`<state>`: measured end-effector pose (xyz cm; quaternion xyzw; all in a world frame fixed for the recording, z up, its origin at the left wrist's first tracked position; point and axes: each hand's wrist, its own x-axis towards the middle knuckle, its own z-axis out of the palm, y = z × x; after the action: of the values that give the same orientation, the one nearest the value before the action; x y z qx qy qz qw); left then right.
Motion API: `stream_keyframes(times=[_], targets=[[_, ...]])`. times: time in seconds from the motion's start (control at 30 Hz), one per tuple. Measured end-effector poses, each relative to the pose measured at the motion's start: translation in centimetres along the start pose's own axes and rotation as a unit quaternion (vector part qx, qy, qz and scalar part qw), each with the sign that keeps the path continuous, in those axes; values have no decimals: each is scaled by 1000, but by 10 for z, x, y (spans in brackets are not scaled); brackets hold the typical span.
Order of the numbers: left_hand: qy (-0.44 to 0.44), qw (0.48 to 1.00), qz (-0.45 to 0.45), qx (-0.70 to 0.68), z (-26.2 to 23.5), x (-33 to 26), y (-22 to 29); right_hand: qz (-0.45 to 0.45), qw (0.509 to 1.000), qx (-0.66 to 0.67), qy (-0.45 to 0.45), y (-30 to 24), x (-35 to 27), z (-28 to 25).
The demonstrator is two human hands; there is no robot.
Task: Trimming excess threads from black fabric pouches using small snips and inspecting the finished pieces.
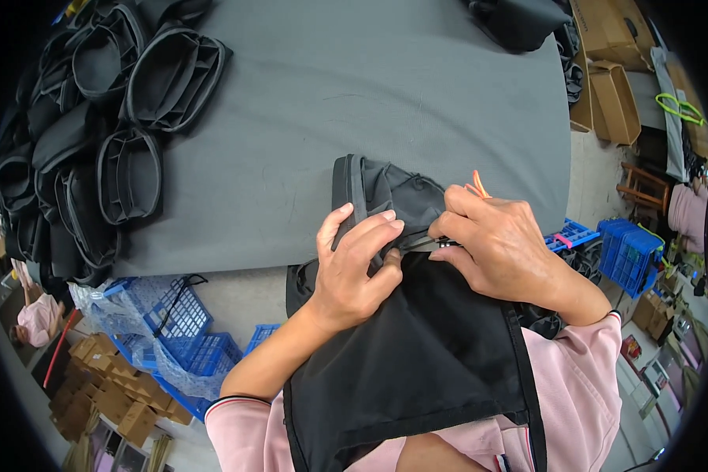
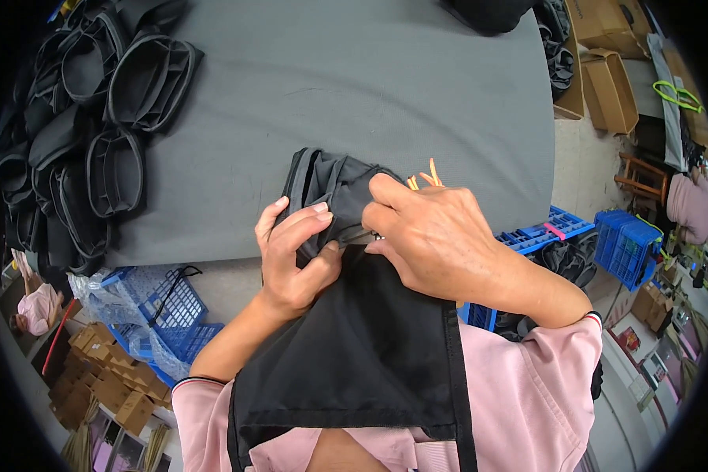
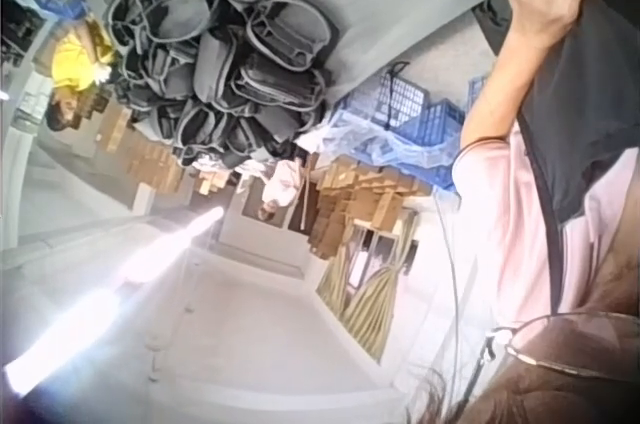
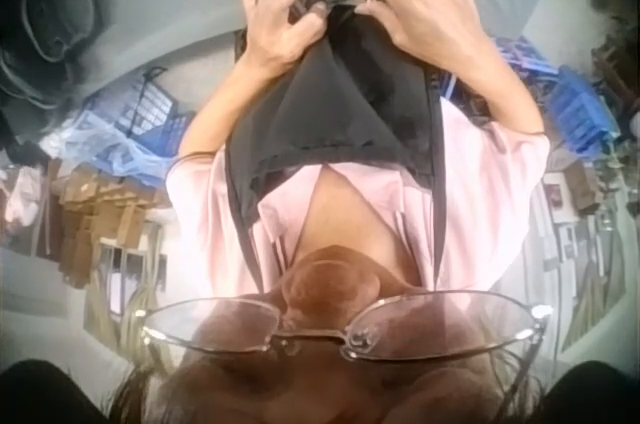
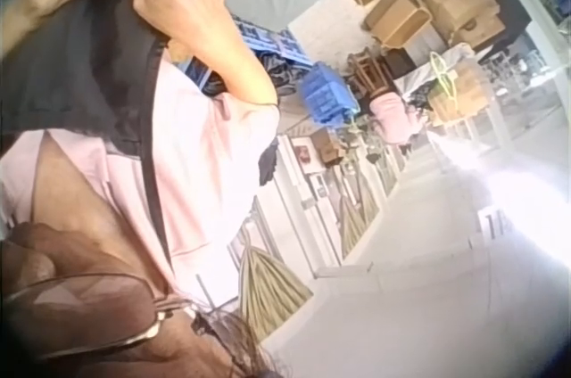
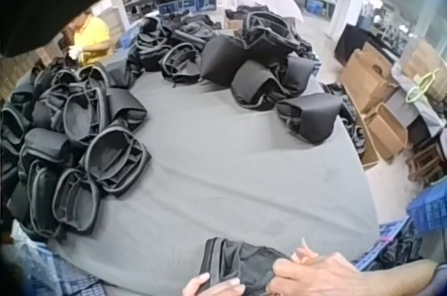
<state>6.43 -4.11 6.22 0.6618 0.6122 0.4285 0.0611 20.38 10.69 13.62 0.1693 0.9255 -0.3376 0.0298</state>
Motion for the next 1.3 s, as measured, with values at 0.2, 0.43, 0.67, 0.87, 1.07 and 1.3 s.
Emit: stream_keyframes(times=[0.2, 0.43, 0.67, 0.87, 1.07, 1.3], targets=[[6, 1000, 3, 11, 1, -2, 2, -6, 1000, -13, 5, -2, -2, 2], [6, 999, 18, 28, 0, -3, 1, 17, 999, 42, 23, 5, -6, 10], [11, 1000, 7, 27, 3, -5, 5, 23, 999, 31, 24, -1, -6, 9], [18, 999, 0, 27, 3, -8, 6, -4, 1000, -15, 8, -7, -3, 6], [17, 1000, 11, 23, 4, -11, 5, 69, 989, 125, 33, 10, -9, 20], [22, 999, 12, 21, 3, -12, 5, 90, 991, 96, 14, 1, -10, 11]])
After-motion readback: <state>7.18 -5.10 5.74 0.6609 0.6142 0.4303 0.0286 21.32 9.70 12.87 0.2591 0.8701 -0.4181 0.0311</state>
